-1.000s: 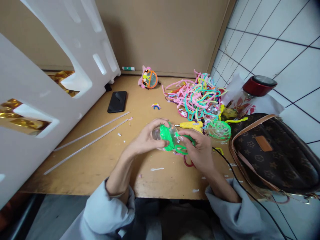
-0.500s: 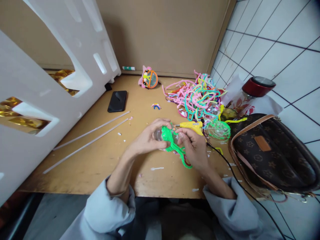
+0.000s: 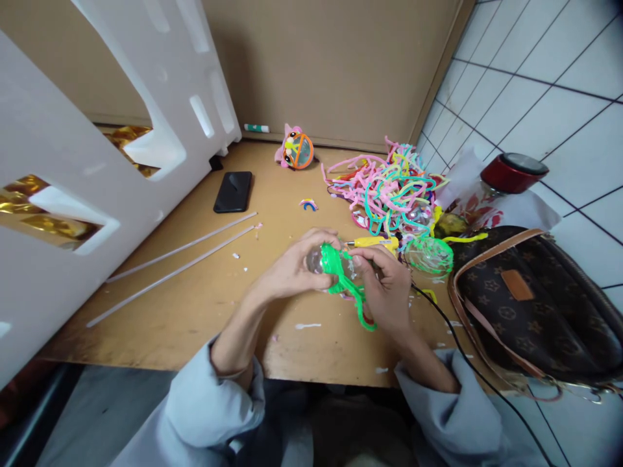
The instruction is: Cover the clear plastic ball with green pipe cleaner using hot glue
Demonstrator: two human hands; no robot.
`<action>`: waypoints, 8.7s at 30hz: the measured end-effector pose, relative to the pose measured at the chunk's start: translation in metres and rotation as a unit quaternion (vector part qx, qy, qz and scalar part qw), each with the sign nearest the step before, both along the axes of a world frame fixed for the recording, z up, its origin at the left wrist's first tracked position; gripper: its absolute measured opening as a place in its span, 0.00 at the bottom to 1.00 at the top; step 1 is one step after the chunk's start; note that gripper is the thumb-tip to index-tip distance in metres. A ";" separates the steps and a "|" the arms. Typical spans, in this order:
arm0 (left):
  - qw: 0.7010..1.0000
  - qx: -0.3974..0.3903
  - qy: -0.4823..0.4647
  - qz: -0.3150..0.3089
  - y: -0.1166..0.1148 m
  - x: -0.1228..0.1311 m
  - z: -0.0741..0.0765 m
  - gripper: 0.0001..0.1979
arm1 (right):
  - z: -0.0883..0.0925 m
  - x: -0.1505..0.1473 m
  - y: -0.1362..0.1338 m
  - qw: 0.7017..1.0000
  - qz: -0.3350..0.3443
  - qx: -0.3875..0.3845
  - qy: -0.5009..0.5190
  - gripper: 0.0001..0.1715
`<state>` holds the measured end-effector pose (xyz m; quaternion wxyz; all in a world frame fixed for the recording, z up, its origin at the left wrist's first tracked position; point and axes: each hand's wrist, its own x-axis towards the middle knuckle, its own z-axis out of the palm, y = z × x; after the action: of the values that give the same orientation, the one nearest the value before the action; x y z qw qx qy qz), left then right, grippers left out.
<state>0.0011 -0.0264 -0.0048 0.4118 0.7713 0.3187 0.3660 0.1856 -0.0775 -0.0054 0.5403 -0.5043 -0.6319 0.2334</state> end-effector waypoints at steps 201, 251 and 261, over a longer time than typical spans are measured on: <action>0.996 0.035 0.001 0.080 0.005 0.003 -0.009 0.22 | -0.004 0.055 0.018 0.884 -0.232 0.150 -0.377 0.06; 0.996 0.059 -0.003 0.067 0.007 0.002 -0.011 0.21 | -0.037 0.068 0.037 0.860 -0.238 -0.109 -0.438 0.14; 0.996 0.061 -0.012 0.070 0.006 0.005 -0.010 0.20 | -0.015 0.046 0.003 0.956 -0.061 0.077 -0.275 0.12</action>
<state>0.0058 -0.0200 -0.0149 0.3407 0.7666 0.3441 0.4217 0.2315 -0.0743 -0.0205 0.3957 -0.5432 -0.7405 0.0030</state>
